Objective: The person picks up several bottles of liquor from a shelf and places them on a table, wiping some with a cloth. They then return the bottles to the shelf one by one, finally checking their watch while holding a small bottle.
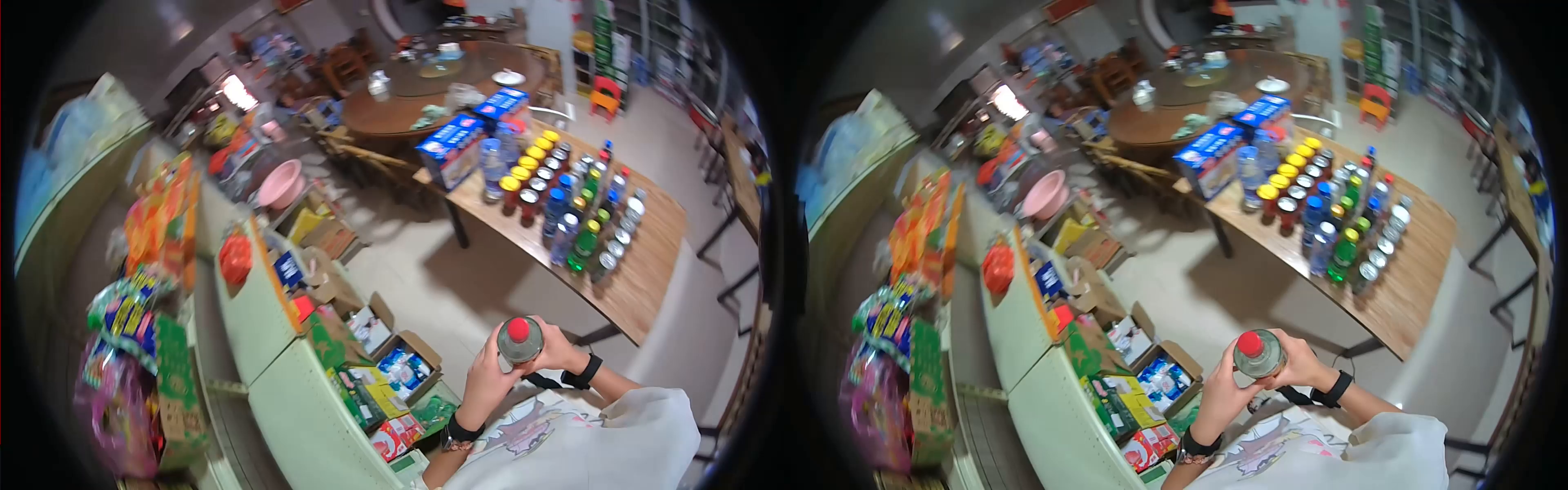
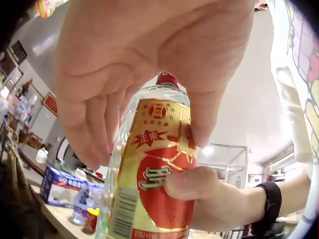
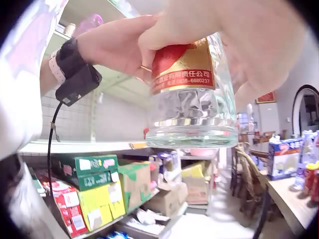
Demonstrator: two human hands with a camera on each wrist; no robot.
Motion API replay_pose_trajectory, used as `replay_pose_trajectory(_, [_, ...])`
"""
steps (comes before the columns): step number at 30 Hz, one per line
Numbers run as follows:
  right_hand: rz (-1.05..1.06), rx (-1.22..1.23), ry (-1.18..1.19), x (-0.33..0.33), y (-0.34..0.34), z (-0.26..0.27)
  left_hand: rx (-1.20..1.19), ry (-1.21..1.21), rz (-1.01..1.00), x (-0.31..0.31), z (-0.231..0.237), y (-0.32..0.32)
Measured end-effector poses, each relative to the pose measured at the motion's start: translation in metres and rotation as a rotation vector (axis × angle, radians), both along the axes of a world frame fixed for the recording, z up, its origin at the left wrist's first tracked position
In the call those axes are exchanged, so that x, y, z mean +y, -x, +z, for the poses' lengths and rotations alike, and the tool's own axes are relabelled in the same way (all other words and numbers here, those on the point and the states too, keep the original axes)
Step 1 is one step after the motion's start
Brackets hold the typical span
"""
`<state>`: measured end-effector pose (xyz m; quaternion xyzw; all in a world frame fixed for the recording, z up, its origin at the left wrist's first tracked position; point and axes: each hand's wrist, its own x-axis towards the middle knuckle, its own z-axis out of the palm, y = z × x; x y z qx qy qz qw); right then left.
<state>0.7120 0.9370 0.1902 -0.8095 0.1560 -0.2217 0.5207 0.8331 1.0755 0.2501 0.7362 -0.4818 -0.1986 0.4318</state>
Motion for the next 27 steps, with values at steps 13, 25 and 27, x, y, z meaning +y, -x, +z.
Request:
replay_pose_trajectory(13, [-0.408, 0.093, 0.137, -0.029, 0.110, -0.037, 0.089, -0.215, -0.377, -0.090, -0.042, 0.065])
replay_pose_trajectory(25, [-0.593, 0.219, 0.157, -0.110, 0.198, -0.089, 0.160, -0.155, -0.599, -0.200, -0.077, 0.139])
replay_pose_trajectory(27, [-0.634, 0.144, 0.161, -0.126, 0.211, -0.100, 0.233, -0.386, -0.631, -0.219, -0.080, 0.153])
